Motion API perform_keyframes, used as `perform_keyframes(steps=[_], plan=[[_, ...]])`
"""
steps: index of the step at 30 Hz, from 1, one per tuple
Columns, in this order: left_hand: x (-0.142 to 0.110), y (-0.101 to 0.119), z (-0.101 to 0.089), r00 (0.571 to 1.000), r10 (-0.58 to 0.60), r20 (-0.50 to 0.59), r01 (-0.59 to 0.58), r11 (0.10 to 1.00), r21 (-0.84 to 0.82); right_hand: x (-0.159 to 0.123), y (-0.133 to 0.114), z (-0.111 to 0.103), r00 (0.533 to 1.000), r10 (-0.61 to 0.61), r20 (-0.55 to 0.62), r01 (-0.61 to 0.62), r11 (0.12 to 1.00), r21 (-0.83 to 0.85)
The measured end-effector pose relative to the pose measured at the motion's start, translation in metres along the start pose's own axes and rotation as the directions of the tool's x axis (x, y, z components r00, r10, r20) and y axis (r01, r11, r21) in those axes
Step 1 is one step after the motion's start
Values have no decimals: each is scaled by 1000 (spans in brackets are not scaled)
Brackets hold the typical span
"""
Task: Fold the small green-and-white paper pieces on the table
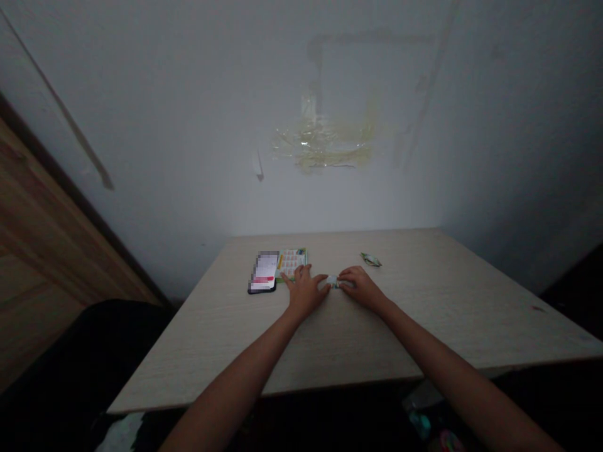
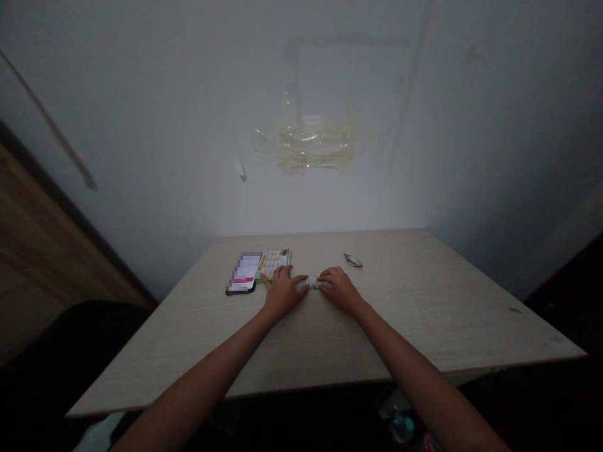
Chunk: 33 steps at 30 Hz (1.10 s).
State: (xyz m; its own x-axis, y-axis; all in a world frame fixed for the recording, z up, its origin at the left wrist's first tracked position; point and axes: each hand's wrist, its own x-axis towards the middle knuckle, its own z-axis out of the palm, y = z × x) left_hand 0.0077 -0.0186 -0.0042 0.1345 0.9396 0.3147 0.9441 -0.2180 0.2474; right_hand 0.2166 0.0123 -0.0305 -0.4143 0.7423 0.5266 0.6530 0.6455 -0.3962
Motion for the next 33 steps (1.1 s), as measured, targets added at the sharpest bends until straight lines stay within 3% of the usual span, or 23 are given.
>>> perform_keyframes(steps=[10,21,33], plan=[[4,-1,-1,998,-23,50,24,1000,-20,0,-5,-5,996,-91,18,91,996,7],[1,-1,-2,998,2,56,-2,1000,9,-3,-7,-12,997,-58,43,64,984,-166],[2,-4,3,998,18,52,-18,1000,1,-3,-13,-10,996,-7,92,30,969,-246]])
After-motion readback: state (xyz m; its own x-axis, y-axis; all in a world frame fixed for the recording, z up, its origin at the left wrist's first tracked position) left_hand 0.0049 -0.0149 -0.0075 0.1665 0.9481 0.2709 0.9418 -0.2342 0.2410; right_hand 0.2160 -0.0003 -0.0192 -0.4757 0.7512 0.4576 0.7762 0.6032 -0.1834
